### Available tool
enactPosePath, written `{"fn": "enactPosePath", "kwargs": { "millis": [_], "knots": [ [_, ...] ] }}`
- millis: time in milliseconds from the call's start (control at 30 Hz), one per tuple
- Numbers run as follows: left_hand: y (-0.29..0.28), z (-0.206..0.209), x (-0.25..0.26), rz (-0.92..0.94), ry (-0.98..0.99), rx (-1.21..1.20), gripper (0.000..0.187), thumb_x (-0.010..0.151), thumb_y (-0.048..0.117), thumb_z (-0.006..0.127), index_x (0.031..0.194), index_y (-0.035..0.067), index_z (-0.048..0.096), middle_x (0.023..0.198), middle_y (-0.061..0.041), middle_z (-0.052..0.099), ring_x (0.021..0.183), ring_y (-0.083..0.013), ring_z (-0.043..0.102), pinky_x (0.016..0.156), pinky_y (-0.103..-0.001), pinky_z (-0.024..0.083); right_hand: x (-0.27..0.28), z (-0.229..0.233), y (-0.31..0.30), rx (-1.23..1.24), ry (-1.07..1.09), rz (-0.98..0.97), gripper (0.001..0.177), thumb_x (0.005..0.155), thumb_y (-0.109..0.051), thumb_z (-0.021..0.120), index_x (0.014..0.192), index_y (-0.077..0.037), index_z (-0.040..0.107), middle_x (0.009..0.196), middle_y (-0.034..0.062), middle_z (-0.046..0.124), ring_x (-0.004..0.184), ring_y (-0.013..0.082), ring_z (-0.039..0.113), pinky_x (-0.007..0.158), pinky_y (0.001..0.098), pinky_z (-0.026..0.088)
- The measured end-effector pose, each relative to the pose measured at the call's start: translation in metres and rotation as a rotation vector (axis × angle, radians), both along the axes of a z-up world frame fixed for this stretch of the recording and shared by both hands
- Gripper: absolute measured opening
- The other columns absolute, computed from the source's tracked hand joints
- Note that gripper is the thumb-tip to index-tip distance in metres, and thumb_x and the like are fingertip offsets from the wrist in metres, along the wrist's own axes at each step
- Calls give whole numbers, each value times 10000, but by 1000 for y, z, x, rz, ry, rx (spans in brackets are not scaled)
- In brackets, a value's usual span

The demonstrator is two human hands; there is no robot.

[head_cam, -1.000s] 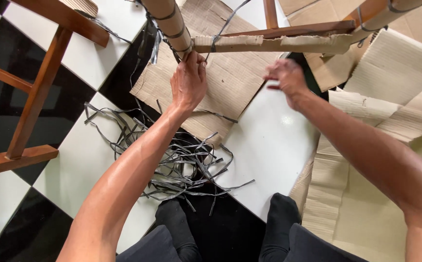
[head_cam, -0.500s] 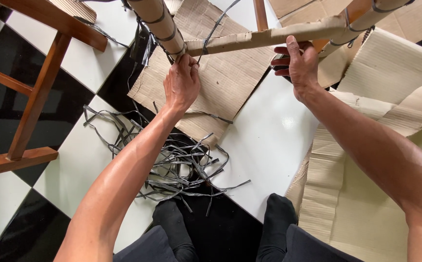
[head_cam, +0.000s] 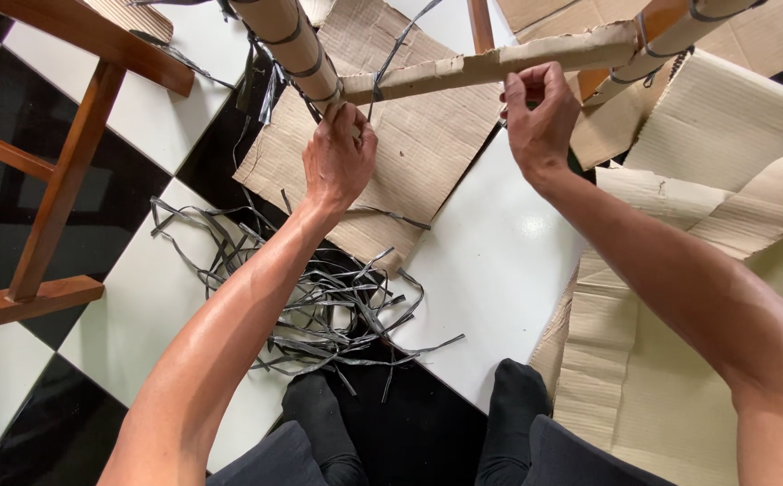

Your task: Wrapping furniture legs with protective cardboard and securing them with ties

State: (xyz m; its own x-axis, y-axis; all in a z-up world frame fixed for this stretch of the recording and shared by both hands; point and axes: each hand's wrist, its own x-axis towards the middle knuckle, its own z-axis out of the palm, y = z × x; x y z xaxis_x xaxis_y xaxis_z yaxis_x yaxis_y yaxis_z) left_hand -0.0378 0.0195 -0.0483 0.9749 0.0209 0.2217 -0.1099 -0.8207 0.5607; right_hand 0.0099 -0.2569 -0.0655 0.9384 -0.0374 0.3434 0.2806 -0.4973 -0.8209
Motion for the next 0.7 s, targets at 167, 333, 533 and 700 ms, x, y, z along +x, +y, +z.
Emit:
{"fn": "enactPosePath", "kwargs": {
  "millis": [167,333,533,700],
  "knots": [
    [-2,7,0,-111,-267,195,157,876,29,676,926,45,529,1031,-73,486,674,-229,596,509,-370,538,12,-12,4,-356,-217,27,245,1047,-159,793,1012,-58,573,838,36,612,673,142,592,630,275,559],
    [-6,16,3,-173,-376,283,117,856,6,712,916,37,617,1242,-50,522,880,-218,599,686,-340,557,11,7,17,-492,-244,-18,282,1004,-83,814,1023,-55,534,933,37,518,651,115,521,601,241,543],
    [-8,9,8,-174,-400,303,78,881,32,714,907,30,640,1304,-69,497,1165,-246,544,987,-360,539,8,4,9,-623,-368,116,518,913,-105,930,1190,-32,499,1166,142,519,1013,276,584,928,405,556],
    [-10,9,7,-149,-419,318,106,873,22,715,897,47,615,1324,-28,519,1173,-219,558,971,-338,564,18,-7,6,-663,-452,123,368,949,-39,853,1157,-81,552,1098,84,549,979,223,581,895,359,593]
  ]
}}
